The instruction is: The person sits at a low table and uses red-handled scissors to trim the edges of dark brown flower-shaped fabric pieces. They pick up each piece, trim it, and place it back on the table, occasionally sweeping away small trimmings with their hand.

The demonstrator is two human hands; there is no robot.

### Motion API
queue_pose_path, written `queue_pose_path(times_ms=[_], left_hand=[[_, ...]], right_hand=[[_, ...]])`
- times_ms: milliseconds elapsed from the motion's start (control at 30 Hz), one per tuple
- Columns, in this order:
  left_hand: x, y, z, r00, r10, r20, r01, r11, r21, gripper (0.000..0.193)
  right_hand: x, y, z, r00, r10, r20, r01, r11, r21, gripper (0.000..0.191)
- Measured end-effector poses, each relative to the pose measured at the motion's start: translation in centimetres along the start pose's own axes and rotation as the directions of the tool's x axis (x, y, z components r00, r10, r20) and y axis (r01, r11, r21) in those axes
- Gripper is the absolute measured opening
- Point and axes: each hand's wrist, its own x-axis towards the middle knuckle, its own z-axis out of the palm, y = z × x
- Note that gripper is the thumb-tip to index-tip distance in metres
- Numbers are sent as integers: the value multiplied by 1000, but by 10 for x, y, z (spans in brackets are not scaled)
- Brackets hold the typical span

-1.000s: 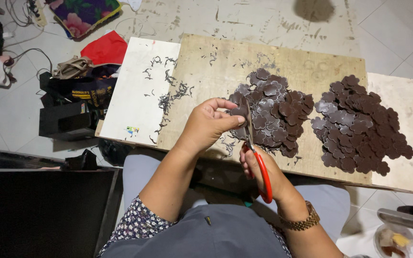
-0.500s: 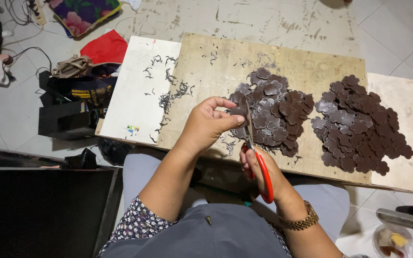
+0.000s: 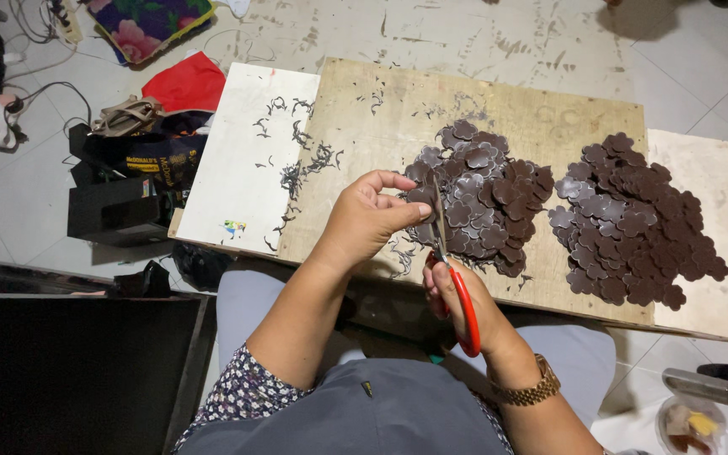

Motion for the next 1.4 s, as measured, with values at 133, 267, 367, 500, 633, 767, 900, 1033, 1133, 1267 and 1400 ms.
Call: queue_pose_path(times_ms=[133, 267, 367, 500, 633, 767, 900, 1033, 1133, 1267, 1400], left_hand=[[-2, -2, 0, 1000, -17, 7, 17, 999, -33, 40], [-1, -4, -1, 1000, -15, 2, 15, 1000, -11, 38], [6, -2, -2, 999, -1, 33, 2, 1000, -23, 37], [5, 3, -1, 999, -14, 46, 14, 1000, 1, 38], [0, 8, 7, 999, -10, 53, 9, 1000, 19, 38], [-5, 15, 12, 999, -6, 52, 6, 1000, 8, 38], [-8, 20, 13, 999, -10, 42, 10, 1000, -9, 38], [-10, 25, 14, 1000, 1, 27, -2, 1000, 11, 39], [-11, 27, 15, 1000, 12, 26, -13, 1000, 17, 39], [-11, 30, 16, 999, 4, 32, -4, 1000, -8, 38], [-12, 31, 16, 1000, 16, 21, -17, 1000, 26, 37]], right_hand=[[-1, 3, 1, 1000, -11, -3, 11, 1000, 10, 43], [0, 6, 0, 1000, 1, -10, -1, 999, 37, 44], [7, 9, -2, 997, 65, -46, -65, 998, 9, 40], [11, 10, -5, 1000, 17, 24, -19, 994, 106, 41], [6, 5, -8, 1000, 3, 29, -5, 997, 77, 43], [0, -2, -8, 998, -31, 52, 29, 999, 39, 44], [-1, -9, -7, 999, -14, 52, 12, 999, 30, 44], [0, -14, -5, 999, -15, 49, 12, 998, 57, 43], [1, -17, -4, 998, -30, 52, 27, 997, 69, 44], [1, -19, -4, 999, -26, 46, 22, 997, 78, 46], [2, -19, -4, 999, -22, 37, 20, 999, 51, 46]])
